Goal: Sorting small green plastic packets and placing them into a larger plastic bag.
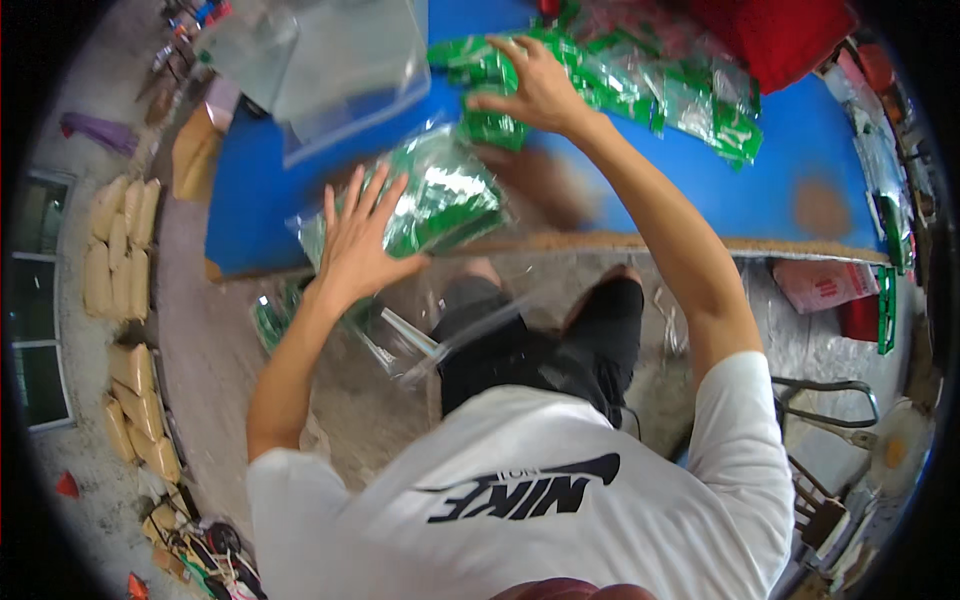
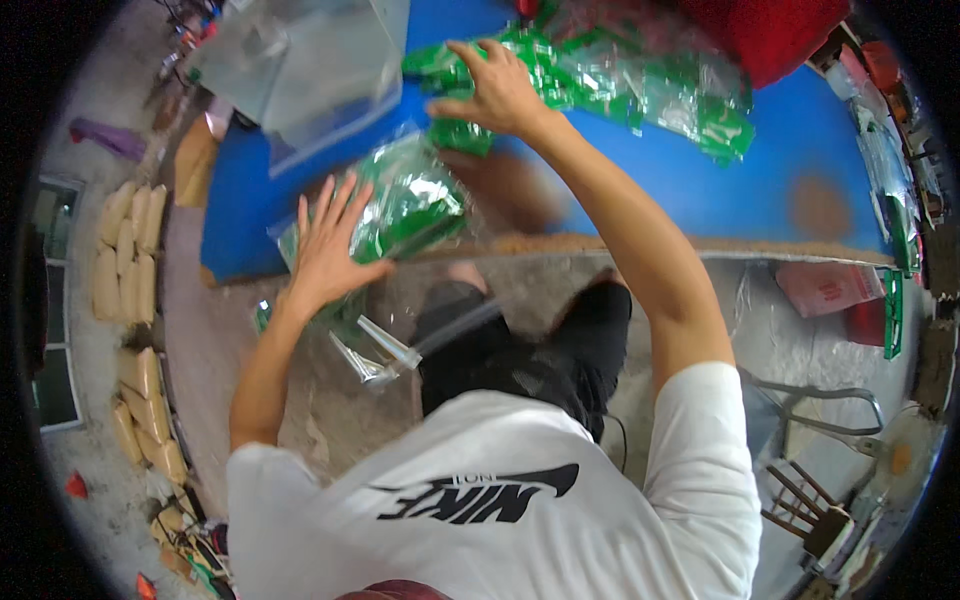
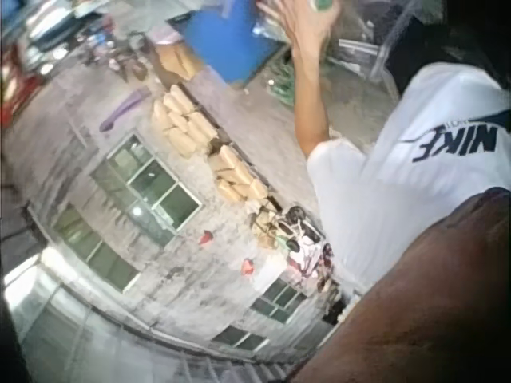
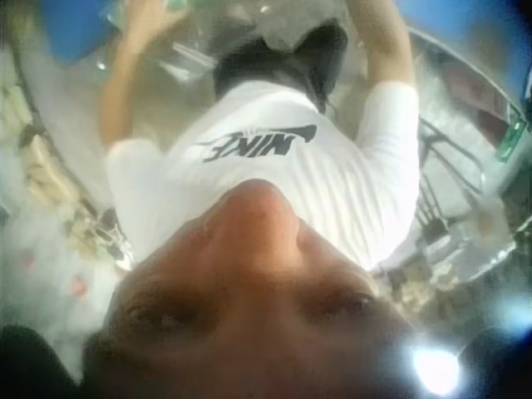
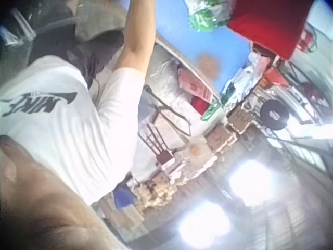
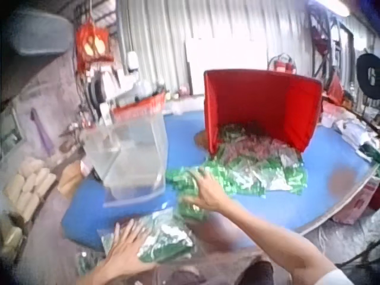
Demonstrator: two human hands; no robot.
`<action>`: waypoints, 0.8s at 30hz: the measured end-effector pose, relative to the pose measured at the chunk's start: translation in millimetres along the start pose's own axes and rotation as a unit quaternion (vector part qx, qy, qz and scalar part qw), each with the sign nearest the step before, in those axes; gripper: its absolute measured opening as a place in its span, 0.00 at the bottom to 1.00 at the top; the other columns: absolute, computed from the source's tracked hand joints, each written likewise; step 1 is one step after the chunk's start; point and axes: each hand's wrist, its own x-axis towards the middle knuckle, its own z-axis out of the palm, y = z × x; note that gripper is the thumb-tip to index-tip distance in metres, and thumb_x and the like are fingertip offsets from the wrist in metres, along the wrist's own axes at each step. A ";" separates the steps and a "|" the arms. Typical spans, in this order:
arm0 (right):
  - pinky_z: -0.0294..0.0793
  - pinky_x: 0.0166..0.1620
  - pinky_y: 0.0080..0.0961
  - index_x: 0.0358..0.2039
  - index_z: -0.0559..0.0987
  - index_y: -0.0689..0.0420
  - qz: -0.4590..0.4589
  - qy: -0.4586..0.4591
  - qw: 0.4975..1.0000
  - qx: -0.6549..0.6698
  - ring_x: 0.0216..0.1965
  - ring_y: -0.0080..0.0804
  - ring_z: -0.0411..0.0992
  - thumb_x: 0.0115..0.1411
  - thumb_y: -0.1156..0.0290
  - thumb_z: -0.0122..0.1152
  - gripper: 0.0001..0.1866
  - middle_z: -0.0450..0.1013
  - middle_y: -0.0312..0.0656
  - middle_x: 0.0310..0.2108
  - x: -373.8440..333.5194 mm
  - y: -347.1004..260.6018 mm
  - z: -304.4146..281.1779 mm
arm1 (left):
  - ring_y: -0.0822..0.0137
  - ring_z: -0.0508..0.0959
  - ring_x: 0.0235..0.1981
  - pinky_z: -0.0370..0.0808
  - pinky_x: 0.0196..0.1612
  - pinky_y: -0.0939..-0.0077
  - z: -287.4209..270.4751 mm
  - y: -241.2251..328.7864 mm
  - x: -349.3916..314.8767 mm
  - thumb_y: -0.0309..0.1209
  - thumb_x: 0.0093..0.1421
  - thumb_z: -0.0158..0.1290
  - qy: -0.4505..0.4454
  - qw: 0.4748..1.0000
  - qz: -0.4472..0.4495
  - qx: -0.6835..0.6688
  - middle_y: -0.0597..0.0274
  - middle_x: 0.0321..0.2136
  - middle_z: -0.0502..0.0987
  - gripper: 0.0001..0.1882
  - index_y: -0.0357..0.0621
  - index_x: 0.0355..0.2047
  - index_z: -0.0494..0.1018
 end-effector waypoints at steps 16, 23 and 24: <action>0.50 0.64 0.70 0.65 0.68 0.43 0.060 -0.140 0.976 -0.153 0.65 0.65 0.56 0.45 0.21 0.56 0.53 0.62 0.58 0.62 -55.4 -28.8 16.4 | 0.60 0.77 0.53 0.74 0.56 0.65 67.2 114.5 -56.0 0.34 0.68 0.53 -0.078 0.539 -0.232 -0.806 0.50 0.48 0.78 0.20 0.33 0.55 0.69; 0.51 0.66 0.64 0.66 0.67 0.40 -0.011 -0.162 0.983 -0.087 0.66 0.63 0.55 0.44 0.24 0.60 0.52 0.60 0.56 0.64 -119.5 -72.6 -17.7 | 0.55 0.65 0.65 0.61 0.67 0.53 129.6 138.7 -49.0 0.62 0.66 0.42 0.006 0.354 -0.199 -0.914 0.48 0.63 0.66 0.41 0.37 0.64 0.59; 0.49 0.67 0.63 0.66 0.67 0.41 -0.023 -0.157 0.984 -0.077 0.66 0.62 0.55 0.45 0.24 0.60 0.52 0.62 0.55 0.64 -126.0 -80.0 -18.9 | 0.54 0.61 0.67 0.57 0.69 0.51 131.8 140.0 -47.6 0.67 0.64 0.40 0.021 0.278 -0.148 -0.949 0.51 0.66 0.62 0.46 0.41 0.67 0.56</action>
